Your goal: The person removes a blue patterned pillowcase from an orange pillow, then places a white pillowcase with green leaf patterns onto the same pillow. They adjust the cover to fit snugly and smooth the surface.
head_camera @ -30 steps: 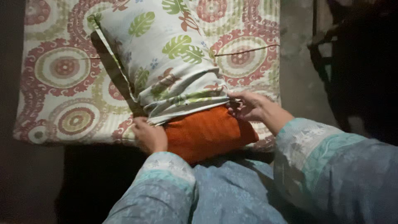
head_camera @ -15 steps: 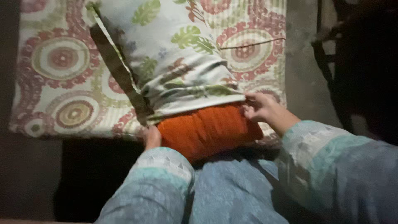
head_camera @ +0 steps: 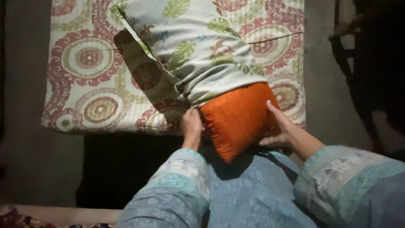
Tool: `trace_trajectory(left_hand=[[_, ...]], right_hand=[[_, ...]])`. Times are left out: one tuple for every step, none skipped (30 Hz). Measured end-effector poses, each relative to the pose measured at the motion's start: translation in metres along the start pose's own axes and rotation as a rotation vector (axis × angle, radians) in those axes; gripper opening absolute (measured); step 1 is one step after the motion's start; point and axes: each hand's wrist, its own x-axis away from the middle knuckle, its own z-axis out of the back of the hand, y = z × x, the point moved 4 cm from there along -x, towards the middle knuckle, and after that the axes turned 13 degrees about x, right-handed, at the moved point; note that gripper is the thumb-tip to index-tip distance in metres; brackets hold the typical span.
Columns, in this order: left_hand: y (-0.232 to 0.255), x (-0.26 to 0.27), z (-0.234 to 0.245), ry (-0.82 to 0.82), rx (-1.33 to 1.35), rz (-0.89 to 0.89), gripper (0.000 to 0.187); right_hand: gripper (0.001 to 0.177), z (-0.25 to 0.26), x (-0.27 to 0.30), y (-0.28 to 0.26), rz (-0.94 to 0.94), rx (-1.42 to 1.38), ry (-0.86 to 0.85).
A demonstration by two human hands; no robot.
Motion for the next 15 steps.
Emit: trace_trajectory(left_hand=[[0.021,0.014,-0.010,-0.045,0.055,0.067,0.034],[0.042,0.034,-0.011,-0.077,-0.033,0.013,0.035],[0.064,0.051,-0.013,-0.112,-0.115,-0.054,0.036],[0.087,0.064,-0.015,-0.145,-0.197,-0.124,0.039],[0.110,0.076,-0.016,-0.183,-0.238,-0.191,0.037],[0.132,0.087,-0.018,-0.221,-0.278,-0.259,0.037],[0.148,0.103,-0.020,-0.255,-0.313,-0.311,0.037],[0.162,0.115,-0.021,-0.271,-0.378,-0.337,0.038],[0.179,0.121,-0.021,-0.281,-0.445,-0.372,0.041],[0.192,0.127,-0.020,-0.290,-0.512,-0.409,0.045],[0.204,0.136,-0.021,-0.339,-0.519,-0.483,0.047],[0.212,0.148,-0.027,-0.389,-0.525,-0.558,0.048],[0.220,0.159,-0.028,-0.431,-0.533,-0.629,0.050],[0.226,0.167,-0.027,-0.490,-0.545,-0.638,0.050],[0.228,0.181,-0.029,-0.551,-0.546,-0.638,0.051]], right_hand=[[0.126,-0.008,0.013,0.003,0.005,-0.040,0.017],[0.130,-0.016,0.027,0.006,0.010,-0.081,0.034],[0.125,-0.020,0.041,0.003,0.060,-0.059,0.060],[0.121,-0.020,0.059,0.001,0.110,-0.038,0.087],[0.118,-0.015,0.083,0.000,0.380,0.248,0.050],[0.117,-0.008,0.113,0.005,0.645,0.540,0.016],[0.117,-0.006,0.142,0.013,0.890,0.849,-0.019],[0.110,-0.005,0.156,0.018,0.952,0.823,-0.021],[0.103,-0.009,0.163,0.018,1.025,0.794,-0.027],[0.096,-0.011,0.166,0.015,1.098,0.765,-0.032],[0.085,-0.016,0.156,0.008,1.031,0.571,-0.115],[0.075,-0.025,0.139,-0.009,0.961,0.378,-0.198],[0.066,-0.038,0.119,-0.029,0.885,0.191,-0.290],[0.059,-0.051,0.101,-0.048,0.805,0.006,-0.381],[0.054,-0.052,0.089,-0.063,0.715,-0.167,-0.462]])
